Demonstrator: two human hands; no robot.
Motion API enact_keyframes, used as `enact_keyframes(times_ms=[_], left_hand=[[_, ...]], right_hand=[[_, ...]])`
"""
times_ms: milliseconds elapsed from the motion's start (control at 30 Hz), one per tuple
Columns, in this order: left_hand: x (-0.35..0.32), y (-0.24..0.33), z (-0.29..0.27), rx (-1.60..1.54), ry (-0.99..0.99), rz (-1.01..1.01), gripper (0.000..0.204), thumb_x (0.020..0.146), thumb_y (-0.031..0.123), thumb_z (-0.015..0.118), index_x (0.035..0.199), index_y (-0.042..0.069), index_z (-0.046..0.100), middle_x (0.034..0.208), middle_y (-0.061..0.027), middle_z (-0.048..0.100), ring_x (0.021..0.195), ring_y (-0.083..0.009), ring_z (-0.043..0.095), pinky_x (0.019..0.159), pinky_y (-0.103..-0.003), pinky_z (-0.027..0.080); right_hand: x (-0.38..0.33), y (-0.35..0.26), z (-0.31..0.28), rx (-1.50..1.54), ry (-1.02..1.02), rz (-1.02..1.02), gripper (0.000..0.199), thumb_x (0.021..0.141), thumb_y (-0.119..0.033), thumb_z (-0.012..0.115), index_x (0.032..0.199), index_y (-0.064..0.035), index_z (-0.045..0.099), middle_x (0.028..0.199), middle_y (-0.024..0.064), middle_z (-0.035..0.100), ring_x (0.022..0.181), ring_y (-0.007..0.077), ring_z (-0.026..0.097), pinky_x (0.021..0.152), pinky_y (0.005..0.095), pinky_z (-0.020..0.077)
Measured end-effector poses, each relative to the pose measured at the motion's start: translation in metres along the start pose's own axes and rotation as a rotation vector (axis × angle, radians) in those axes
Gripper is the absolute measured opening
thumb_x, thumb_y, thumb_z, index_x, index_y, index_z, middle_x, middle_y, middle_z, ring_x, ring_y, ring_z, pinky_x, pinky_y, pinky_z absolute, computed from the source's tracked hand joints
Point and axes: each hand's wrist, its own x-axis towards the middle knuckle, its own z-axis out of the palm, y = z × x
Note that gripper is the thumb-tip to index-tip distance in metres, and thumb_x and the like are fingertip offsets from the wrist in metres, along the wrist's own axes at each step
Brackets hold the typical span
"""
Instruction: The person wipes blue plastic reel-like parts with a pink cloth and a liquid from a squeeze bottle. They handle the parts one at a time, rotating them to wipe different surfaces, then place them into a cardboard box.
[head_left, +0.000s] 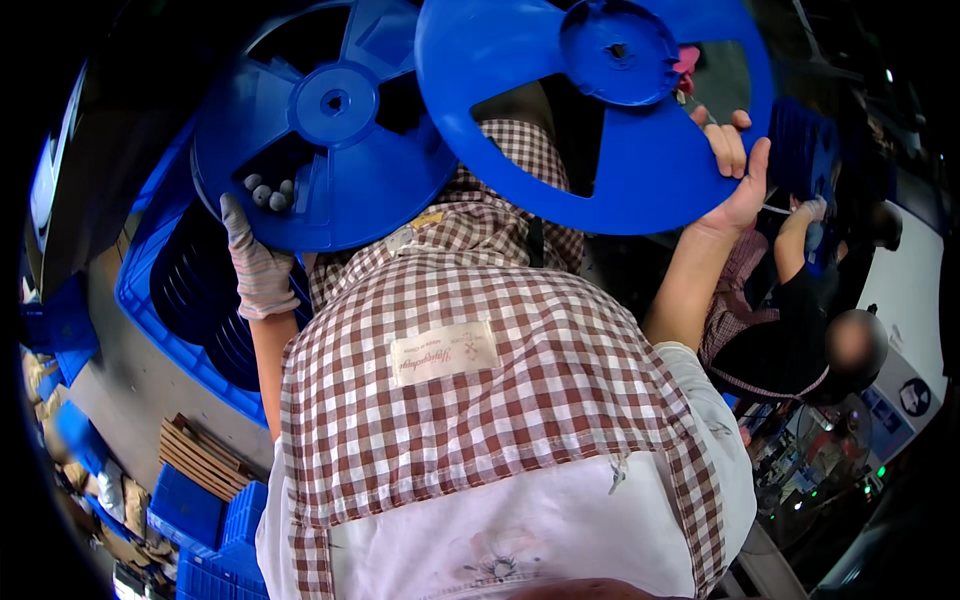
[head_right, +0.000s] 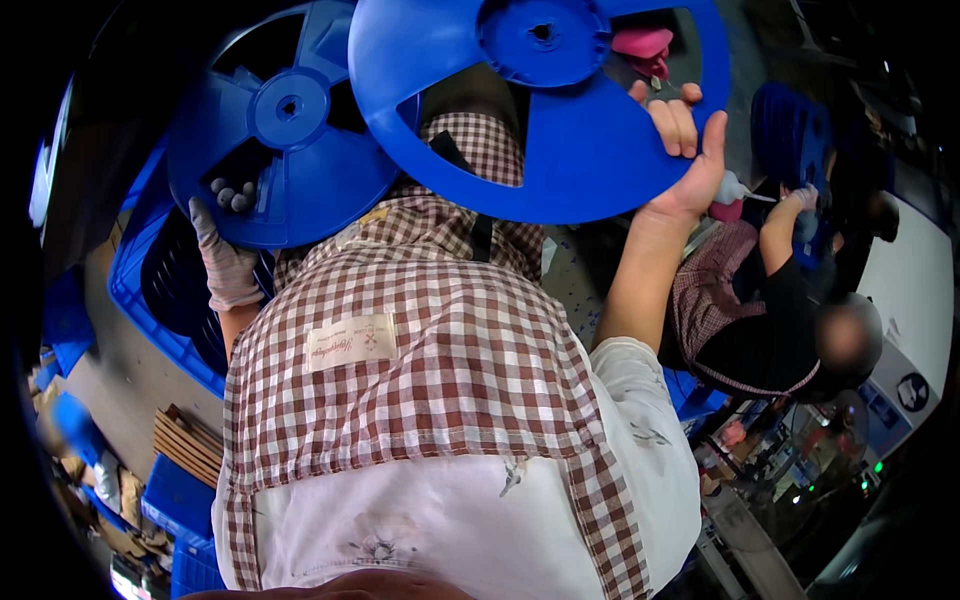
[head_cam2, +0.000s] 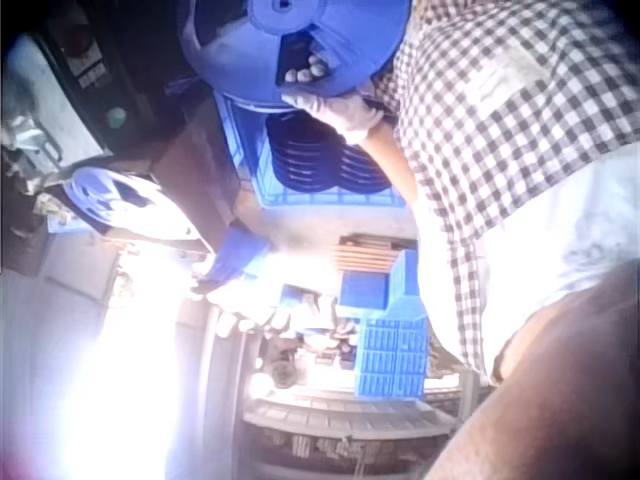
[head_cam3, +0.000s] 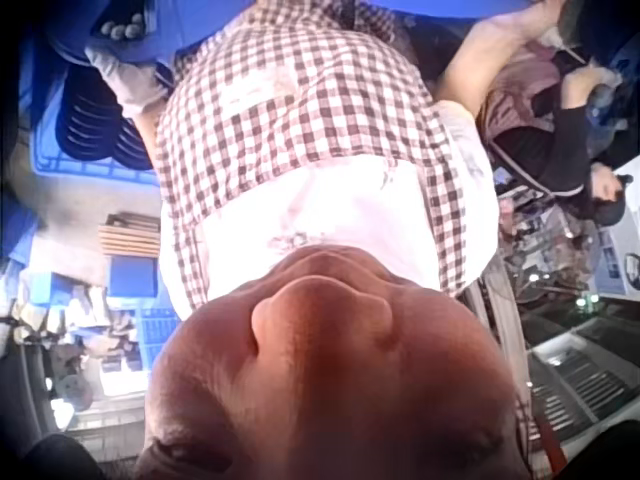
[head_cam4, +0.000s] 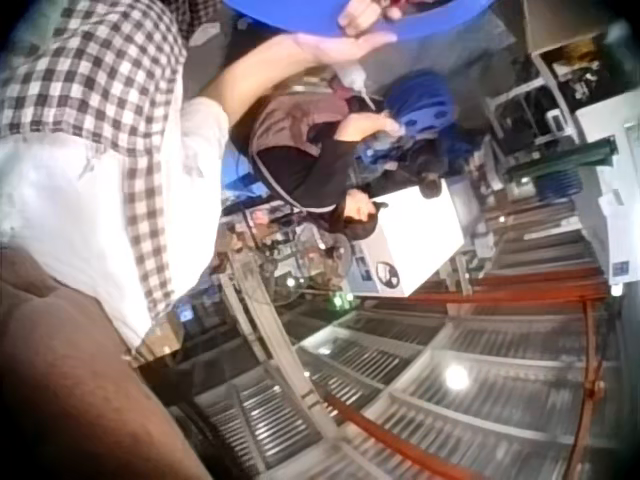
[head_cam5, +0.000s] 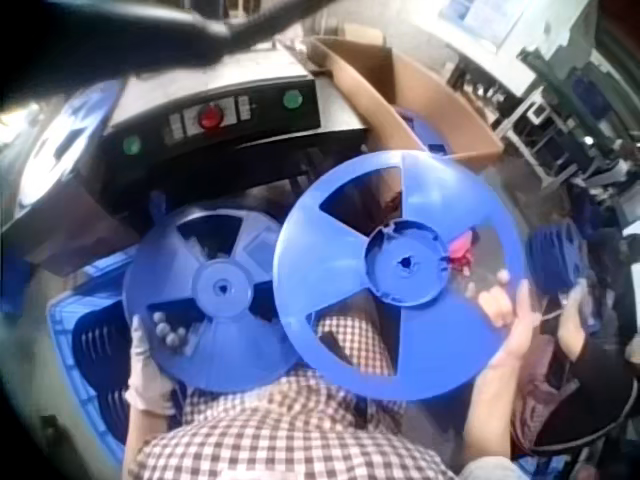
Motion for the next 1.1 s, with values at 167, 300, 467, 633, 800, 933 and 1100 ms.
enact_keyframes(times_ms=[167,300,467,633,800,933,1100], left_hand=[[0.002,0.000,0.006,0.025,-0.026,-0.005,0.051,0.083,0.041,0.071,0.109,0.002,0.053,0.081,-0.0026,0.057,0.078,-0.0179,0.062,0.102,-0.036,0.046],[0.001,0.001,0.009,0.025,-0.018,-0.003,0.050,0.084,0.040,0.071,0.110,0.001,0.053,0.081,-0.0027,0.057,0.077,-0.0177,0.062,0.102,-0.036,0.046],[0.000,0.002,0.010,0.037,-0.011,0.006,0.050,0.085,0.039,0.071,0.112,0.001,0.053,0.082,-0.0030,0.058,0.078,-0.0178,0.062,0.102,-0.037,0.047],[-0.001,0.000,-0.001,0.060,0.043,0.053,0.054,0.086,0.043,0.068,0.114,0.000,0.054,0.087,-0.0051,0.059,0.079,-0.0203,0.062,0.095,-0.038,0.050],[0.009,-0.004,-0.004,-0.007,-0.015,0.010,0.048,0.087,0.043,0.067,0.110,0.003,0.055,0.083,-0.0022,0.058,0.075,-0.0175,0.060,0.093,-0.036,0.050],[0.002,-0.002,0.006,-0.039,-0.038,-0.007,0.043,0.087,0.041,0.066,0.108,0.005,0.053,0.080,0.0008,0.058,0.073,-0.0133,0.062,0.097,-0.035,0.049],[0.001,-0.002,0.009,-0.059,-0.037,-0.008,0.041,0.086,0.039,0.069,0.105,0.006,0.055,0.084,-0.0007,0.060,0.080,-0.0161,0.064,0.092,-0.036,0.054]], right_hand=[[-0.003,0.006,0.006,-0.071,-0.022,-0.024,0.026,0.100,-0.027,0.044,0.106,-0.0020,0.043,0.058,-0.0040,0.029,0.058,0.0094,0.036,0.113,0.0443,0.0258],[-0.004,0.007,0.005,-0.065,-0.050,-0.027,0.027,0.100,-0.027,0.046,0.107,-0.0021,0.043,0.058,-0.0042,0.028,0.058,0.0090,0.036,0.113,0.0444,0.0255],[-0.005,0.009,0.010,-0.088,-0.082,-0.028,0.026,0.099,-0.028,0.049,0.106,-0.0029,0.044,0.056,-0.0046,0.028,0.057,0.0087,0.036,0.113,0.0447,0.0257],[-0.002,0.014,0.014,-0.160,-0.068,-0.045,0.033,0.097,-0.034,0.051,0.107,-0.0028,0.046,0.057,-0.0061,0.031,0.057,0.0087,0.036,0.111,0.0437,0.0282],[-0.006,0.021,0.035,-0.712,-0.381,-0.162,0.042,0.097,-0.040,0.049,0.113,-0.0015,0.048,0.058,-0.0072,0.036,0.060,0.0083,0.041,0.108,0.0445,0.0291],[0.002,0.064,0.059,-1.236,-0.447,-0.431,0.044,0.098,-0.039,0.049,0.114,0.0021,0.052,0.061,-0.0041,0.037,0.058,0.0089,0.041,0.096,0.0446,0.0406],[0.016,0.069,0.056,-1.172,-0.394,-0.412,0.054,0.097,-0.048,0.046,0.114,0.0031,0.052,0.063,-0.0028,0.041,0.058,0.0086,0.041,0.089,0.0396,0.0447]])
